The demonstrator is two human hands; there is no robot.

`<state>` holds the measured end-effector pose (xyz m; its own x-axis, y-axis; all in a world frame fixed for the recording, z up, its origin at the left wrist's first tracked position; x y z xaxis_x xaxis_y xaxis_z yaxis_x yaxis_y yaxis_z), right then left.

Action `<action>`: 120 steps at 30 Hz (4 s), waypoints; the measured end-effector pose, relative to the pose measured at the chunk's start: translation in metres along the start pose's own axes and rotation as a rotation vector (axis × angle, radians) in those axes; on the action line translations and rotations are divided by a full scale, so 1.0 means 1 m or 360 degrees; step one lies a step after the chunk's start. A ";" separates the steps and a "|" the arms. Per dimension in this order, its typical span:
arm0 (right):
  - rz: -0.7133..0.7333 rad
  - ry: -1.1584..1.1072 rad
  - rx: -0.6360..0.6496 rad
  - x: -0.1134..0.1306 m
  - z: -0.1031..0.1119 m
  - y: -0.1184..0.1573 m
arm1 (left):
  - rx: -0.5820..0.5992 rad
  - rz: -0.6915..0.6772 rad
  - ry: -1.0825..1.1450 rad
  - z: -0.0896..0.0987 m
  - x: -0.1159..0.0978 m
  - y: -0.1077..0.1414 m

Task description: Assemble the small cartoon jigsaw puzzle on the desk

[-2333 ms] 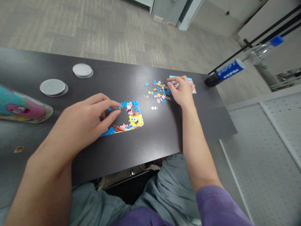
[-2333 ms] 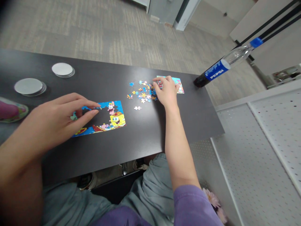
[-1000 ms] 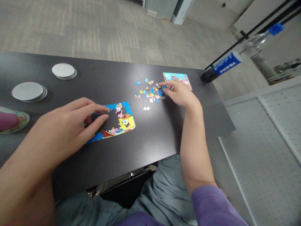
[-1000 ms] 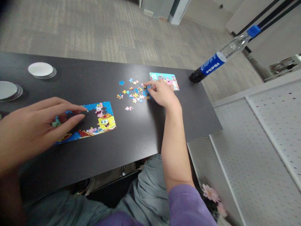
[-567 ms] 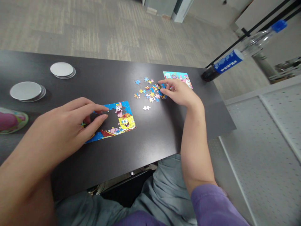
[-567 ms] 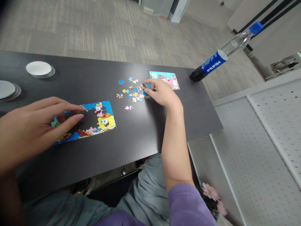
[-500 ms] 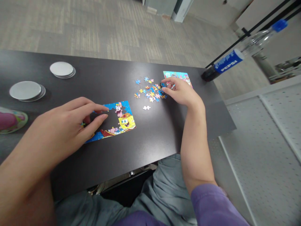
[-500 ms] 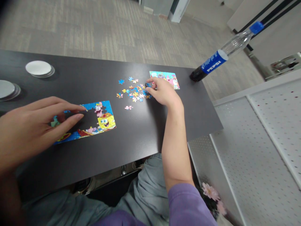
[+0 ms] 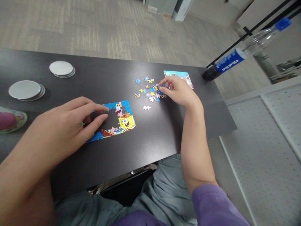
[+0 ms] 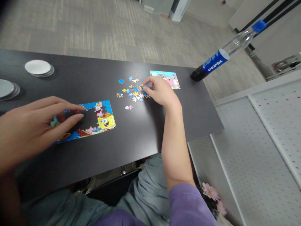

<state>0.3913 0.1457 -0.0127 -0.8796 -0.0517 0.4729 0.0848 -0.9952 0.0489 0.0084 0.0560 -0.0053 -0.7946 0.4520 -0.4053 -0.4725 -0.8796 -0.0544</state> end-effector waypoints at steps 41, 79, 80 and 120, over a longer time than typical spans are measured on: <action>0.0393 -0.0838 0.0642 0.120 -0.062 0.025 | 0.0039 -0.0005 0.0048 0.006 -0.022 -0.004; 0.0492 -0.0265 0.0363 0.130 -0.055 0.026 | -0.0003 -0.0061 0.0133 0.003 -0.018 -0.006; 0.0467 -0.0249 0.0317 0.128 -0.052 0.025 | -0.0007 -0.0051 0.0135 0.004 -0.017 -0.005; 0.0270 -0.0128 0.0161 0.094 -0.019 0.018 | 0.0047 0.0107 0.0150 0.012 0.018 0.001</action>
<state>0.3015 0.1210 0.0159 -0.8088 -0.2069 0.5504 0.2785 -0.9592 0.0487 -0.0110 0.0649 -0.0012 -0.7861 0.3750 -0.4914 -0.4316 -0.9021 0.0019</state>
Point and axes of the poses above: each hand's wrist, its own y-axis away from the middle knuckle, its own z-axis out of the back of the hand, x = y × z, the point moved 6 cm from there along -y, towards the middle knuckle, and after that the axes turned 4 degrees about -z, right-handed, at the moved point
